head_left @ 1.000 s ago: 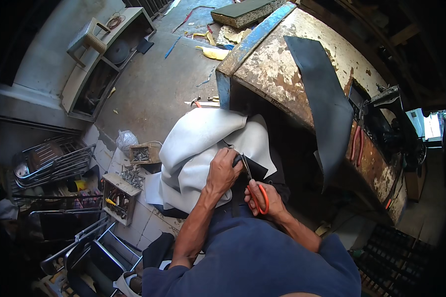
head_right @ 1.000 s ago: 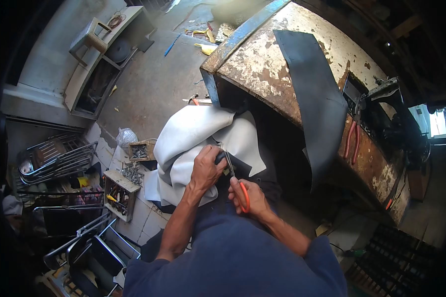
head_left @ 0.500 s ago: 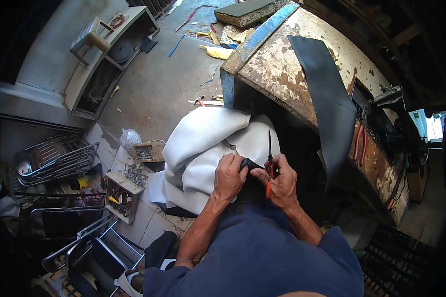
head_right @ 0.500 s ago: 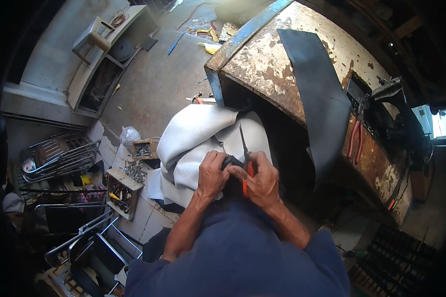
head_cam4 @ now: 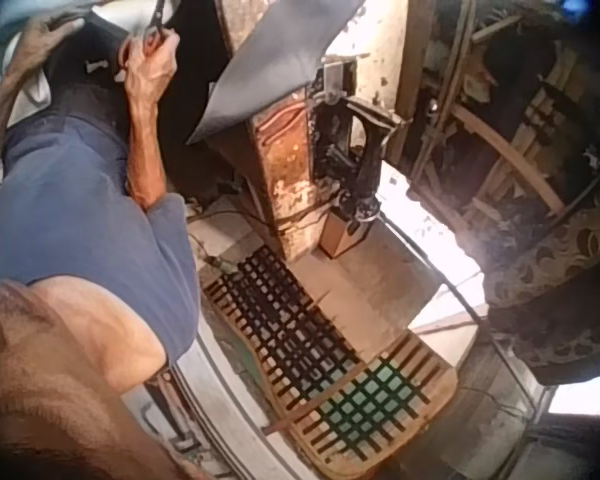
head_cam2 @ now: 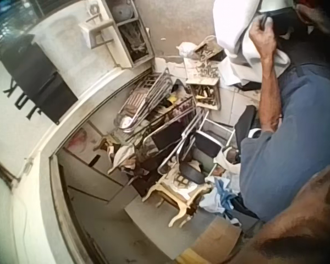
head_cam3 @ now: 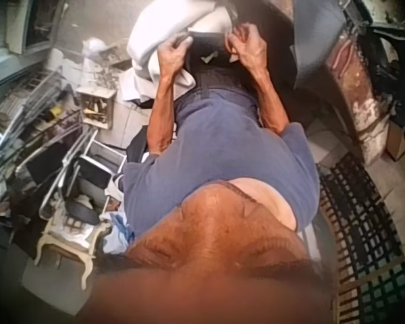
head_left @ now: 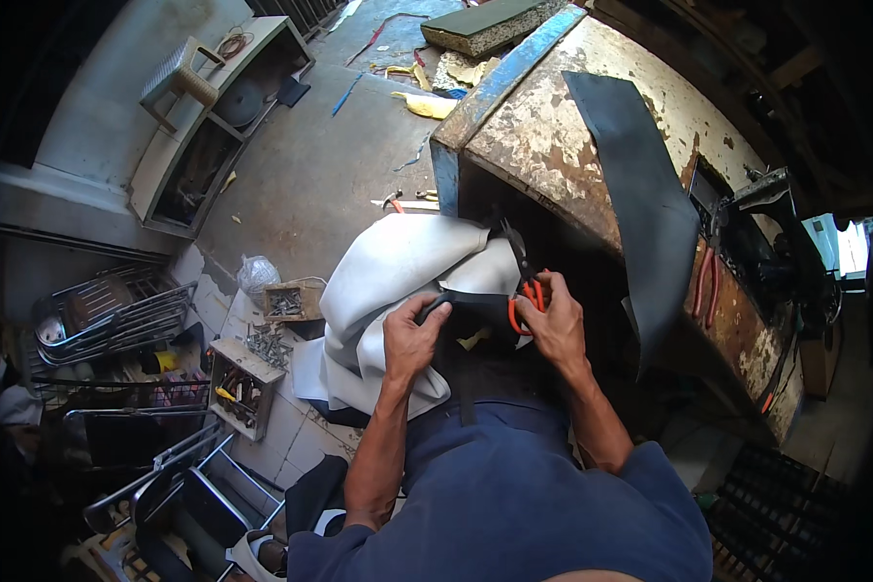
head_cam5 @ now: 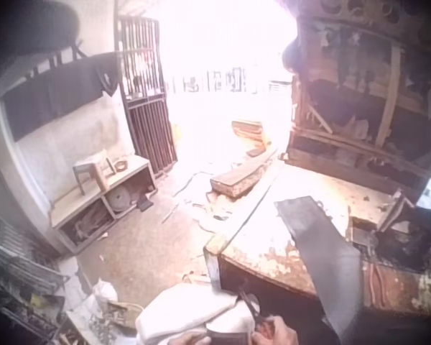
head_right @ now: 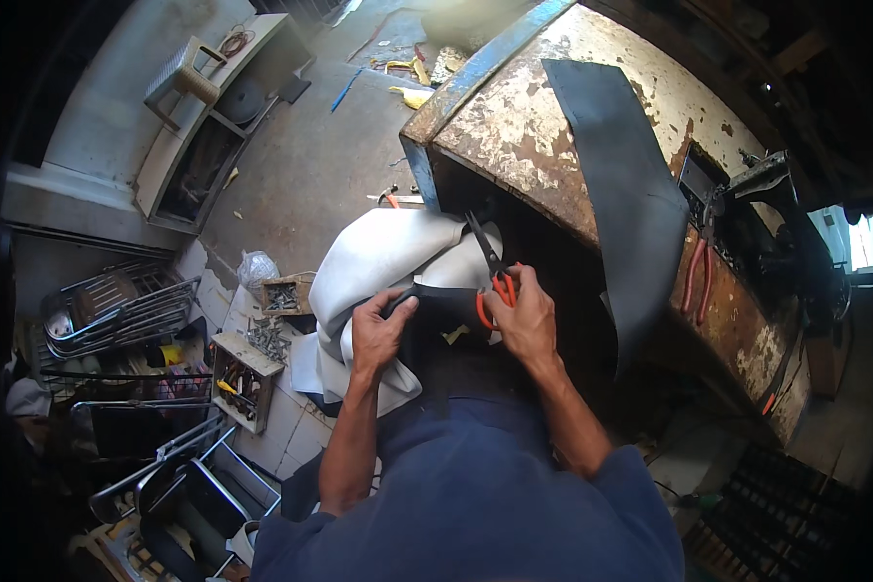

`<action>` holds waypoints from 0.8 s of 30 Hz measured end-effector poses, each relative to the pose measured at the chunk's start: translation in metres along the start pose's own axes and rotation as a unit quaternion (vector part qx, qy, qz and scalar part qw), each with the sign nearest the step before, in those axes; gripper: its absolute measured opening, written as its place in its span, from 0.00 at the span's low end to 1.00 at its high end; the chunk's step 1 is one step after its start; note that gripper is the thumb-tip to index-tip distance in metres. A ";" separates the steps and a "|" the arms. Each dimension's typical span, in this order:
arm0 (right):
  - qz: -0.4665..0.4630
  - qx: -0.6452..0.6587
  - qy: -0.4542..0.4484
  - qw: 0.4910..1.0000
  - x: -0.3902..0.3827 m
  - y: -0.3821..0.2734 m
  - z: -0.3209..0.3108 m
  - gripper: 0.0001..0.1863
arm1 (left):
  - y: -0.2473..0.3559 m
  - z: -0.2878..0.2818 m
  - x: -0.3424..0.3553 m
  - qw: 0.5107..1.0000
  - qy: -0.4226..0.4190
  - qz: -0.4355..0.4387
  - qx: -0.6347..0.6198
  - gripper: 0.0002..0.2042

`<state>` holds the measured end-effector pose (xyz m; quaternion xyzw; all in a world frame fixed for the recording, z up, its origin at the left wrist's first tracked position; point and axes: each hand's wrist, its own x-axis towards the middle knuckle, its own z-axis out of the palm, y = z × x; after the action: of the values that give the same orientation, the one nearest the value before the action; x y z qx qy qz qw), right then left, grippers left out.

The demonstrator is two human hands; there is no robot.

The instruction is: The person cuts a piece of black fabric using shears while holding it against a white base.

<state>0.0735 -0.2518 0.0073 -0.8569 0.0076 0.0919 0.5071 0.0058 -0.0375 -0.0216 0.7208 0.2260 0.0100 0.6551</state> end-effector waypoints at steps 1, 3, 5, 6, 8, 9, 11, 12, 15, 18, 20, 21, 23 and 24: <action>-0.043 -0.022 0.060 0.997 -0.013 -0.014 -0.005 0.22 | 0.000 -0.002 0.000 1.000 0.007 0.001 -0.012 0.10; -0.080 0.010 -0.001 0.997 -0.035 -0.035 -0.020 0.23 | 0.005 -0.002 0.000 1.000 -0.006 -0.013 -0.021 0.10; -0.057 0.127 -0.125 0.982 -0.056 -0.049 -0.022 0.24 | 0.012 -0.001 0.002 0.999 -0.019 -0.032 -0.014 0.11; -0.015 0.126 -0.188 0.974 -0.063 -0.050 -0.019 0.24 | 0.013 0.001 0.003 0.998 -0.029 -0.027 -0.041 0.11; 0.060 0.087 -0.259 0.960 -0.071 -0.050 -0.004 0.26 | 0.009 0.000 0.004 0.996 -0.026 -0.037 -0.076 0.10; 0.069 0.073 -0.244 0.964 -0.075 -0.032 0.010 0.27 | 0.008 0.001 0.006 0.994 -0.023 -0.040 -0.097 0.10; 0.170 0.120 -0.244 0.947 -0.076 -0.014 0.021 0.27 | 0.019 0.004 0.004 0.990 -0.007 -0.061 -0.126 0.11; 0.170 0.122 -0.247 0.946 -0.078 -0.009 0.024 0.28 | 0.021 0.003 0.004 0.989 -0.004 -0.069 -0.134 0.11; 0.174 0.126 -0.251 0.944 -0.081 -0.002 0.030 0.28 | 0.021 -0.001 0.004 0.986 0.001 -0.083 -0.143 0.11; 0.179 0.135 -0.249 0.942 -0.080 -0.003 0.036 0.28 | 0.021 -0.003 0.002 0.985 0.001 -0.083 -0.152 0.11; 0.181 0.151 -0.243 0.941 -0.077 -0.002 0.038 0.28 | 0.020 -0.002 0.002 0.985 0.002 -0.077 -0.154 0.11; 0.181 0.147 -0.244 0.941 -0.076 -0.002 0.039 0.28 | 0.017 -0.001 0.003 0.985 0.002 -0.073 -0.153 0.11; 0.181 0.140 -0.245 0.942 -0.074 -0.001 0.040 0.28 | 0.016 -0.001 0.002 0.986 0.002 -0.070 -0.154 0.11; 0.181 0.143 -0.241 0.943 -0.074 -0.001 0.041 0.28 | 0.018 -0.001 0.001 0.985 0.001 -0.071 -0.155 0.11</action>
<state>-0.0055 -0.2220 0.0016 -0.7117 0.0533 0.3840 0.5858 0.0119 -0.0372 -0.0046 0.5928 0.2733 -0.0006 0.7576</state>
